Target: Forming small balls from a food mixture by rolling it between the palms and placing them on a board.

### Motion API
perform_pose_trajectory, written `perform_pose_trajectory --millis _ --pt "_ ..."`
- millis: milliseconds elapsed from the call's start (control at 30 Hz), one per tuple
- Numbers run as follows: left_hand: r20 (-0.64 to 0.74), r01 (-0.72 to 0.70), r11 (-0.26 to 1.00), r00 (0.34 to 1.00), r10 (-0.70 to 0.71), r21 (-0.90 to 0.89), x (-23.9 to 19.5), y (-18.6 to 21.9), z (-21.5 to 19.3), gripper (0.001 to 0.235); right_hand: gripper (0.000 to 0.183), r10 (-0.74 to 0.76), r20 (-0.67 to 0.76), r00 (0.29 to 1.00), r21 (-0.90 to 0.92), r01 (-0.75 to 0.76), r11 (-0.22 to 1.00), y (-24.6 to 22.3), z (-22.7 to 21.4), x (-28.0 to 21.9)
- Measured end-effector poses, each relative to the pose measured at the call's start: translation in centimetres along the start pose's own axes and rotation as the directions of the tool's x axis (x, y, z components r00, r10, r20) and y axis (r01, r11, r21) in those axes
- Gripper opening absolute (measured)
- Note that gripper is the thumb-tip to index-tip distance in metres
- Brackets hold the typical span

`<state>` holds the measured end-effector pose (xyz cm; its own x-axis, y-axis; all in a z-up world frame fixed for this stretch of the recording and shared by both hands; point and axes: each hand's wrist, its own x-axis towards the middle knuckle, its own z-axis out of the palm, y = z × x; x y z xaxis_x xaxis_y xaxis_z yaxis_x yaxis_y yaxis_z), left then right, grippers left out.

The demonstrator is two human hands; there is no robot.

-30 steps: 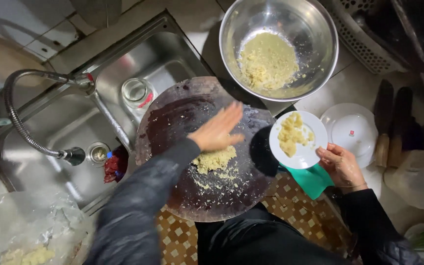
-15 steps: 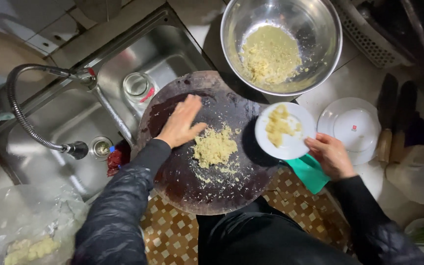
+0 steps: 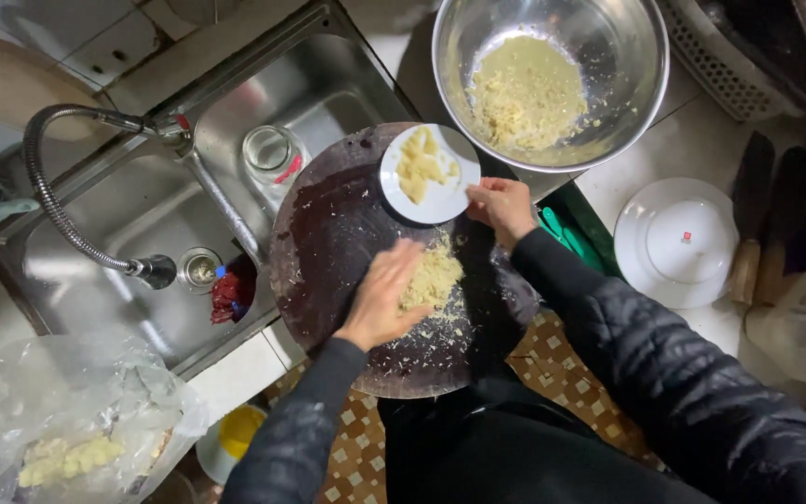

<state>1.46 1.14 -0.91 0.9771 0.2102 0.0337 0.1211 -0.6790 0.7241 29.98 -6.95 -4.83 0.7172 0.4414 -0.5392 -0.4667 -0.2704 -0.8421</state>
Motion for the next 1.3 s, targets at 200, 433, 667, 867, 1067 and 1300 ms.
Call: perform_pose_trajectory --millis 200,433,667,867,1067,1300 --pt "-0.338 0.361 0.924 0.892 -0.301 0.129 -5.0 0.6 1.6 0.097 0.032 -0.042 0.083 0.996 -0.258 0.062 0.964 -2.1 1.9 -10.5" --pt "-0.470 0.247 0.965 0.844 -0.259 -0.087 0.9 3.0 7.8 0.085 0.030 -0.223 0.340 0.914 -0.541 0.384 0.748 -0.3 -1.0 -10.7" --pt "-0.362 0.306 0.951 0.892 -0.272 0.039 1.6 3.0 4.8 0.101 0.027 0.011 0.150 0.989 -0.524 0.070 0.849 1.2 2.1 -13.7" --pt "-0.408 0.097 0.990 0.912 -0.048 0.099 2.2 -1.4 7.1 0.080 0.040 -0.387 0.539 0.748 -0.660 0.661 0.358 2.1 -6.0 -8.8" --pt "-0.162 -0.160 0.971 0.968 0.190 0.178 3.8 0.1 6.8 0.055 0.026 -0.466 0.508 0.725 -0.614 0.684 0.394 4.9 -6.7 -9.1" --pt "-0.177 -0.248 0.965 0.949 0.260 0.089 -2.0 2.0 2.1 0.072 0.043 -0.353 0.582 0.733 -0.597 0.679 0.426 3.9 -8.8 -13.8"
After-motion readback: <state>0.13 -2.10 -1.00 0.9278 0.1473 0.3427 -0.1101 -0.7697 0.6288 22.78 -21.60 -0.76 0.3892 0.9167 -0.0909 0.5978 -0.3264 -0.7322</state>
